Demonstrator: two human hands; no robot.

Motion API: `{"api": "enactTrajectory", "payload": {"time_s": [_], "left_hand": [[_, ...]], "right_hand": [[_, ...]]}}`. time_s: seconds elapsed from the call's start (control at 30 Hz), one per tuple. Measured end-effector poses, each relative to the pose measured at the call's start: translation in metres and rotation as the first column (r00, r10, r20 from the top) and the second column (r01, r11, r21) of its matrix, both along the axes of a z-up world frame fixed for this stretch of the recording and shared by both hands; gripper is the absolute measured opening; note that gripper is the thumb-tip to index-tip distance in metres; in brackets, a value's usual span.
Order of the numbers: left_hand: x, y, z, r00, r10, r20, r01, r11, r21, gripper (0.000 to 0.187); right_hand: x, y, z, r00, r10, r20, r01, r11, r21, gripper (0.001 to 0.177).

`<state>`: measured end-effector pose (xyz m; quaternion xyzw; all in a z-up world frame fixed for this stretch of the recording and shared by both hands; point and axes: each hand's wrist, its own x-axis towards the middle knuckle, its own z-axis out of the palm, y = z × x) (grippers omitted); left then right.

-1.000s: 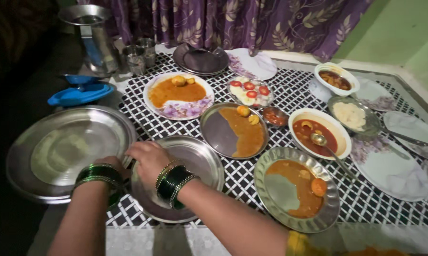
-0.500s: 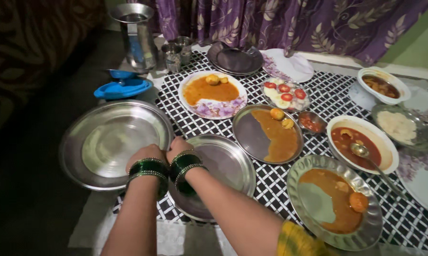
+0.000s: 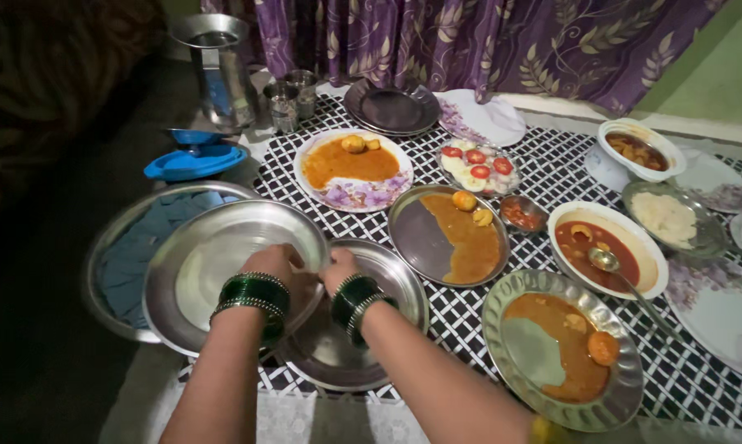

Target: The person serves food onto metal plates from various bowls and containers, including curry with eggs, vegetables, and flatbread, while sitting on the floor.

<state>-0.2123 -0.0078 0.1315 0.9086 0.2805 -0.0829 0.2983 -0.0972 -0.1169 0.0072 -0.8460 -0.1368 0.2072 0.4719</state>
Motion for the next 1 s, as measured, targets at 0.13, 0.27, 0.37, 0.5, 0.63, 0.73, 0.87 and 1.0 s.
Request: {"api": "enactTrajectory", "payload": {"time_s": [0.13, 0.27, 0.37, 0.5, 0.63, 0.73, 0.87, 1.0], "left_hand": [[0.016, 0.008, -0.031, 0.983, -0.062, 0.171, 0.023, 0.974, 0.225, 0.034], [0.014, 0.004, -0.023, 0.992, -0.043, 0.123, 0.023, 0.987, 0.159, 0.048], [0.009, -0.007, -0.002, 0.984, -0.032, 0.174, 0.005, 0.988, 0.155, 0.052], [-0.002, -0.022, 0.023, 0.995, 0.039, 0.087, -0.051, 0.990, 0.134, 0.055], [-0.008, -0.018, 0.039, 0.954, 0.274, 0.121, -0.293, 0.937, 0.191, 0.065], [-0.006, -0.012, 0.037, 0.920, 0.258, 0.296, -0.339, 0.901, 0.270, 0.068], [0.004, -0.010, 0.020, 0.963, 0.159, 0.218, -0.224, 0.920, 0.320, 0.068], [-0.002, -0.005, 0.006, 0.989, 0.146, 0.020, -0.146, 0.948, 0.282, 0.074]], "right_hand": [[-0.029, -0.049, 0.035, 0.922, -0.157, -0.354, 0.245, 0.945, 0.217, 0.027], [-0.041, -0.071, 0.047, 0.814, -0.071, -0.577, 0.360, 0.841, 0.404, 0.042], [-0.043, -0.069, 0.019, 0.834, 0.048, -0.550, 0.259, 0.846, 0.466, 0.047], [-0.053, -0.037, -0.030, 0.975, 0.222, 0.003, -0.191, 0.832, 0.520, 0.044], [-0.068, -0.020, -0.024, 0.981, 0.162, -0.105, -0.103, 0.899, 0.425, 0.047], [-0.083, -0.013, 0.001, 0.909, 0.418, 0.003, -0.401, 0.870, 0.288, 0.053], [-0.100, 0.013, -0.002, 0.833, 0.545, 0.095, -0.512, 0.825, -0.239, 0.035], [-0.094, 0.032, -0.037, 0.745, 0.642, 0.181, -0.576, 0.756, -0.310, 0.035]]}}
